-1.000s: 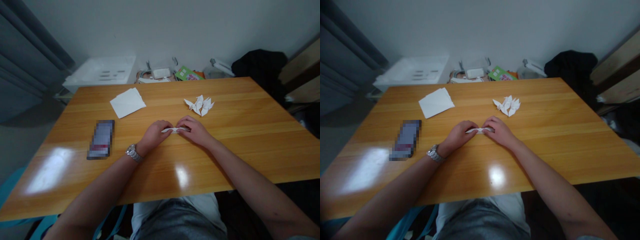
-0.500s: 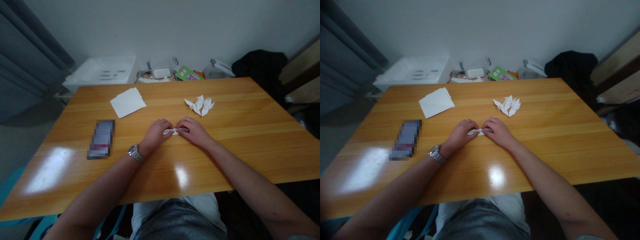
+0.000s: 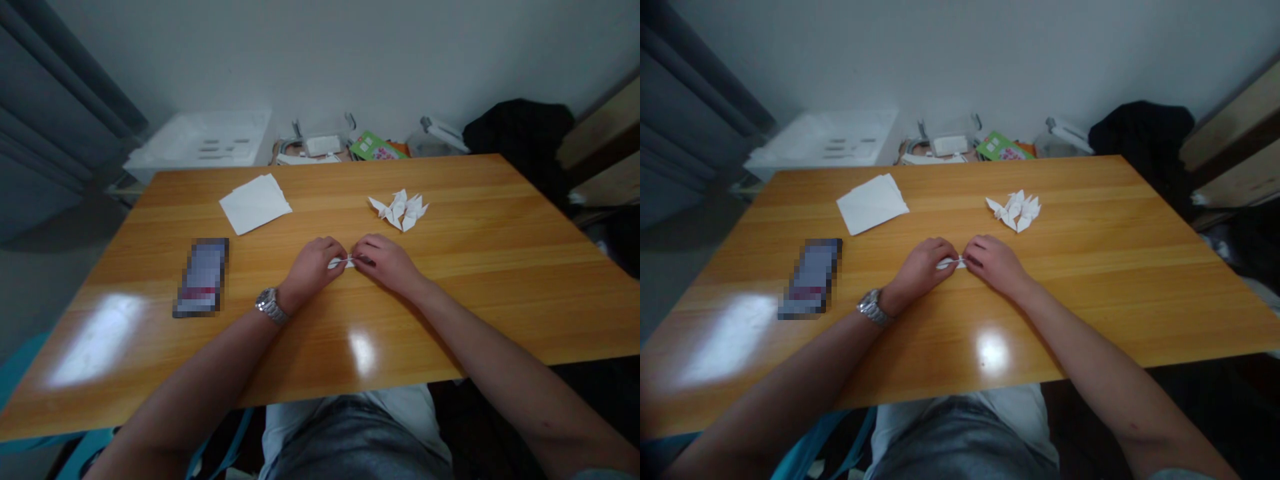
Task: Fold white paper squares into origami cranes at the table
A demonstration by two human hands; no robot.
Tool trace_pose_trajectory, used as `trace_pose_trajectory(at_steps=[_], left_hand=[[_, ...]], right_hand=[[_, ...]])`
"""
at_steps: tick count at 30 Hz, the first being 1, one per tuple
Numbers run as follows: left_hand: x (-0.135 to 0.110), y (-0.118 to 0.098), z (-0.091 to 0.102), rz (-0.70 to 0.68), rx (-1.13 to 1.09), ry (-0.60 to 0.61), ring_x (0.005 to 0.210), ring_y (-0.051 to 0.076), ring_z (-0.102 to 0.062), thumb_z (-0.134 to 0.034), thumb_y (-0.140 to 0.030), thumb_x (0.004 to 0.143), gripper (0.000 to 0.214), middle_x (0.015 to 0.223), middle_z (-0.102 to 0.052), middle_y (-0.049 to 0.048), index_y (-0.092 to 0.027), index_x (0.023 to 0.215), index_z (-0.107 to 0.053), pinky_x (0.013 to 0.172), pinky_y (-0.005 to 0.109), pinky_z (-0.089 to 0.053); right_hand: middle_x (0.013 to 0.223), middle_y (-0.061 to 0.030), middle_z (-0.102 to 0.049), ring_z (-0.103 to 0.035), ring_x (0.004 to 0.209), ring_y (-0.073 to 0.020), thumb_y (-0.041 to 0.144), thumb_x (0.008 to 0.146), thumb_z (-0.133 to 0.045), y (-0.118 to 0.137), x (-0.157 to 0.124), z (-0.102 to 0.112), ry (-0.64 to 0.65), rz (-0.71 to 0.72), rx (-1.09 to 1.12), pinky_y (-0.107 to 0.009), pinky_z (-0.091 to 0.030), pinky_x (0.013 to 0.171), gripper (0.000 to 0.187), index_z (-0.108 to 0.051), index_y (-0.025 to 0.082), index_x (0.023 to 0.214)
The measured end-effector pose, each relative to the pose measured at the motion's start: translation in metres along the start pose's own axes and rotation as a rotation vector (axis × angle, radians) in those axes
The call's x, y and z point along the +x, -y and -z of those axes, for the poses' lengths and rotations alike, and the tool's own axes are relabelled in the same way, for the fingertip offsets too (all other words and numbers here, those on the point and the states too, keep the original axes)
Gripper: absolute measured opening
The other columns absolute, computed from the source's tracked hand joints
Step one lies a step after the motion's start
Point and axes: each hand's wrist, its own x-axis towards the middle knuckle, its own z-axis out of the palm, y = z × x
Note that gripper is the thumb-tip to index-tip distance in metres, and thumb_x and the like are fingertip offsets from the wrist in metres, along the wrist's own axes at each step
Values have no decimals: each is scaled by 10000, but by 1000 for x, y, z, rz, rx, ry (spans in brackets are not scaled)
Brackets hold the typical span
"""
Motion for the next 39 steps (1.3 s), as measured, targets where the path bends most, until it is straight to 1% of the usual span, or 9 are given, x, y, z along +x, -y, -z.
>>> trace_pose_trajectory(at_steps=[5, 9, 15, 21, 24, 27, 29, 33, 39], left_hand=[[-1, -1, 2, -24, 29, 21, 979, 226, -632, -606, -246, 977, 128, 1053, -697, 68, -189, 1026, -710, 892, 364, -491], [-2, 0, 2, -30, 31, 40, 990, 221, -637, -597, -246, 986, 138, 1060, -698, 70, -200, 1042, -714, 892, 352, -499], [-2, 1, 3, -49, 63, 63, 975, 220, -631, -588, -258, 995, 148, 1067, -698, 72, -197, 1042, -714, 884, 354, -504], [-4, 0, 9, -111, 82, 83, 1001, 223, -624, -542, -354, 1030, 250, 1110, -687, 86, -200, 1117, -718, 902, 368, -498], [-5, -3, 10, -115, 110, 82, 1014, 233, -622, -541, -393, 1027, 291, 1114, -678, 95, -211, 1163, -722, 920, 388, -491], [-5, -6, 12, -115, 128, 97, 1022, 242, -621, -550, -422, 1019, 323, 1112, -672, 102, -214, 1193, -725, 943, 411, -491], [-5, -8, 14, -136, 131, 108, 1077, 256, -617, -541, -446, 1021, 354, 1167, -670, 112, -211, 1217, -719, 987, 430, -487], [-5, -10, 15, -185, 131, 109, 1265, 285, -568, -531, -443, 1027, 384, 1373, -622, 125, -189, 1265, -693, 1110, 451, -444], [-5, -10, 14, -160, 92, 144, 1238, 271, -604, -548, -413, 1023, 390, 1327, -665, 119, -189, 1323, -656, 1105, 445, -461]], right_hand=[[964, -92, -692, -609, 906, -246, 200, 979, -600, 3, -1, 3, 28, 15, -71, -365, -473, 795, 109, -686, 216, 914], [977, -89, -717, -635, 911, -234, 169, 980, -585, 6, -3, 6, 64, 25, -50, -355, -494, 798, 137, -698, 213, 918], [1071, -89, -755, -690, 988, -240, 261, 999, -597, 6, -6, 10, 113, 44, 11, -378, -541, 857, 168, -749, 220, 941], [1148, -86, -767, -714, 1040, -255, 287, 1008, -584, 1, -9, 12, 126, 30, 49, -429, -570, 927, 216, -796, 248, 1029], [1261, -91, -732, -692, 1138, -274, 286, 998, -601, -4, -10, 13, 100, 14, 23, -462, -555, 996, 220, -796, 269, 1097], [1374, -104, -665, -626, 1253, -296, 273, 990, -613, -9, -11, 15, 83, 19, 0, -514, -512, 1065, 257, -772, 282, 1192], [1415, -105, -629, -594, 1285, -300, 283, 988, -620, -13, -11, 15, 81, 25, -3, -535, -496, 1082, 285, -752, 298, 1241], [1431, -107, -602, -576, 1293, -295, 314, 994, -617, -18, -13, 15, 76, 25, 4, -537, -486, 1092, 298, -745, 310, 1262], [1455, -107, -589, -559, 1329, -303, 320, 1005, -597, -22, -15, 17, 107, 3, 12, -549, -480, 1104, 334, -710, 321, 1319]])
